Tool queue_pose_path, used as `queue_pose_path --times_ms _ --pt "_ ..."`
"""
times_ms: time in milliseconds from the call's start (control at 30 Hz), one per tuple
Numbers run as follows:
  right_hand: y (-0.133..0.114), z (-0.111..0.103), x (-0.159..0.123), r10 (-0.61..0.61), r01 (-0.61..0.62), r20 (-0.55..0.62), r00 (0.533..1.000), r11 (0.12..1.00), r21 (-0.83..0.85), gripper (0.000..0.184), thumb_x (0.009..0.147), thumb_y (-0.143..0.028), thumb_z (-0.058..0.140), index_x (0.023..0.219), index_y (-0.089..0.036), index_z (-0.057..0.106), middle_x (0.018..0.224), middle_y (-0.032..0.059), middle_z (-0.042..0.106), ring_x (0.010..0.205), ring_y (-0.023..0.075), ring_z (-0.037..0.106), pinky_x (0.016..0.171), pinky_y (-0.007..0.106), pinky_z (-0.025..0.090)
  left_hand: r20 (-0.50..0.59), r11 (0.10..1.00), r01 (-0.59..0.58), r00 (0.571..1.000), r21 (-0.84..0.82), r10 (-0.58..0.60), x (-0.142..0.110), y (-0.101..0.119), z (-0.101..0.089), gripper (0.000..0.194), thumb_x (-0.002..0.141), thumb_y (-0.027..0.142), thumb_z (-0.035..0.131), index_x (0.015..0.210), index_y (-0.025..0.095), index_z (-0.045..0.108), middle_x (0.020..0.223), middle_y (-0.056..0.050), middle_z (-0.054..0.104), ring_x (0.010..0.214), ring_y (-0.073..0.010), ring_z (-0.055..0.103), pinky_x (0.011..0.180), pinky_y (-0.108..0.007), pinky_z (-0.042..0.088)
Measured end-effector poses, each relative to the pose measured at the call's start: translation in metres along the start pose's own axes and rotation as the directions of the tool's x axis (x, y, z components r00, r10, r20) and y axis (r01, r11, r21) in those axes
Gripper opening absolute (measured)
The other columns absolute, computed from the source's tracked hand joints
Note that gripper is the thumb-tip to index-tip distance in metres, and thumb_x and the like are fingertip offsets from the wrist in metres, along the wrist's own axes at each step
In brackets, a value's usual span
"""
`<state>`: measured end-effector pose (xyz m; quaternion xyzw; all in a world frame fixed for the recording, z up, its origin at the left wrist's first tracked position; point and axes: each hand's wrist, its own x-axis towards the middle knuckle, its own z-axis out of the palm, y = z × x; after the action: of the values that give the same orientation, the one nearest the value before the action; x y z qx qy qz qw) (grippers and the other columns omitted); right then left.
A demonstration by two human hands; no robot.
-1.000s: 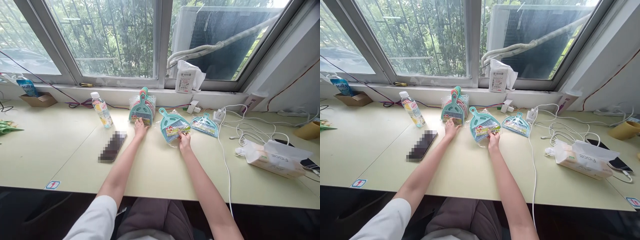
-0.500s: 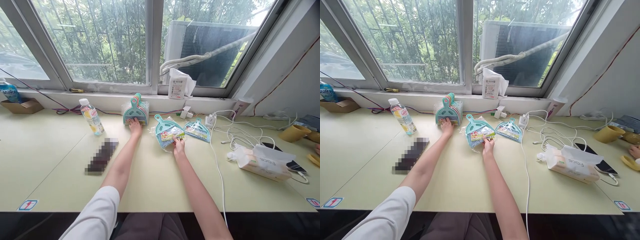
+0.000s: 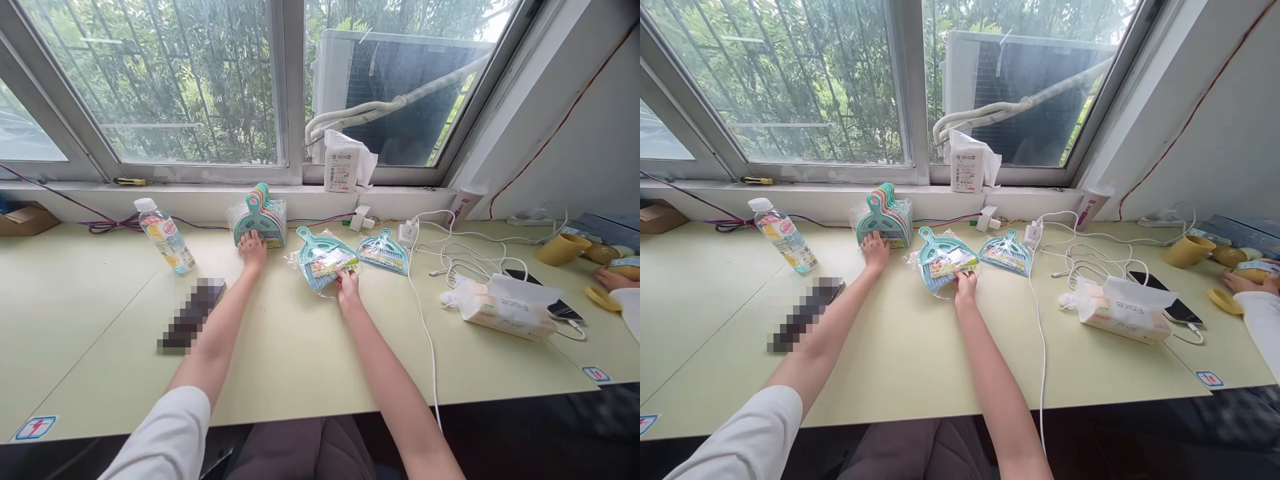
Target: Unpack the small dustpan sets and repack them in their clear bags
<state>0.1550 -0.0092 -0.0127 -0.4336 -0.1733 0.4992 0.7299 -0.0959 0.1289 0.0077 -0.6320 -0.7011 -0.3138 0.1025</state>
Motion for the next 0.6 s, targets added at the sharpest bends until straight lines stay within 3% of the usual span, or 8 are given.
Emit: queue_pose_path --times_ms 167,267,333,367,400,500,533,600 --pt "-0.002 0.003 -0.002 -0.019 0.019 0.011 1.000 1.000 -0.023 0.036 0.065 -0.019 0.068 0.098 -0.024 0.057 0.102 0.0025 0.068 0.091 0.0153 0.066 0.079 0.030 0.057 -0.036 0.994 -0.067 0.997 -0.086 0.065 -0.002 -0.002 -0.023 0.034 0.087 0.030 0.046 0.117 0.015 0.052 0.119 -0.018 0.055 0.117 -0.0343 0.046 0.097 -0.047 0.035" --pt "-0.002 0.002 -0.002 -0.009 0.009 0.021 1.000 1.000 -0.017 0.036 0.065 -0.018 0.069 0.099 -0.024 0.057 0.102 0.0019 0.068 0.091 0.0150 0.066 0.079 0.030 0.057 -0.041 0.963 -0.054 0.998 -0.262 0.045 -0.009 0.006 -0.039 0.032 0.089 0.032 0.044 0.114 0.015 0.055 0.121 -0.018 0.056 0.119 -0.0327 0.048 0.100 -0.047 0.035" --pt "-0.003 0.003 -0.002 0.004 -0.003 0.041 0.999 1.000 -0.022 0.036 0.065 -0.019 0.070 0.099 -0.023 0.058 0.101 0.0018 0.069 0.090 0.0151 0.066 0.078 0.029 0.057 0.078 0.869 0.008 0.996 -0.496 0.035 -0.016 0.014 -0.051 0.036 0.093 0.040 0.037 0.108 0.015 0.059 0.114 -0.016 0.062 0.112 -0.0298 0.055 0.097 -0.044 0.040" --pt "-0.003 0.003 -0.003 0.013 -0.011 0.063 0.998 0.999 -0.031 0.036 0.066 -0.019 0.071 0.099 -0.023 0.058 0.100 0.0018 0.069 0.089 0.0152 0.066 0.077 0.029 0.057 0.199 0.779 0.076 0.978 -0.623 0.064 -0.021 0.018 -0.057 0.043 0.094 0.046 0.032 0.105 0.015 0.060 0.108 -0.015 0.065 0.106 -0.0280 0.059 0.094 -0.042 0.044" --pt "-0.004 0.004 -0.004 0.024 -0.021 0.093 0.995 0.999 -0.043 0.036 0.066 -0.020 0.073 0.099 -0.022 0.058 0.100 0.0019 0.070 0.089 0.0153 0.067 0.077 0.029 0.058 0.341 0.669 0.169 0.931 -0.723 0.133 -0.026 0.022 -0.063 0.050 0.094 0.051 0.028 0.104 0.016 0.062 0.103 -0.014 0.067 0.100 -0.0263 0.063 0.090 -0.041 0.047" --pt "-0.008 0.008 -0.010 0.070 -0.052 0.206 0.976 0.994 -0.092 0.035 0.065 -0.020 0.076 0.096 -0.020 0.058 0.097 0.0024 0.070 0.085 0.0156 0.068 0.075 0.029 0.059 0.609 0.415 0.457 0.682 -0.787 0.405 -0.046 0.026 -0.078 0.055 0.088 0.061 0.039 0.116 0.018 0.059 0.104 -0.012 0.068 0.089 -0.0224 0.067 0.084 -0.038 0.051" --pt "-0.010 0.010 -0.013 0.082 -0.057 0.240 0.967 0.992 -0.110 0.035 0.065 -0.020 0.077 0.094 -0.020 0.059 0.094 0.0027 0.070 0.084 0.0158 0.068 0.075 0.029 0.059 0.633 0.380 0.507 0.631 -0.774 0.448 -0.054 0.025 -0.082 0.055 0.084 0.059 0.049 0.121 0.019 0.056 0.108 -0.011 0.068 0.089 -0.0211 0.067 0.084 -0.037 0.052" --pt "-0.013 0.014 -0.019 0.101 -0.060 0.291 0.951 0.988 -0.145 0.032 0.065 -0.019 0.078 0.092 -0.019 0.059 0.090 0.0030 0.070 0.081 0.0160 0.068 0.074 0.030 0.060 0.642 0.343 0.543 0.619 -0.766 0.452 -0.070 0.019 -0.088 0.061 0.076 0.051 0.066 0.127 0.021 0.052 0.114 -0.011 0.066 0.089 -0.0188 0.067 0.084 -0.034 0.053"
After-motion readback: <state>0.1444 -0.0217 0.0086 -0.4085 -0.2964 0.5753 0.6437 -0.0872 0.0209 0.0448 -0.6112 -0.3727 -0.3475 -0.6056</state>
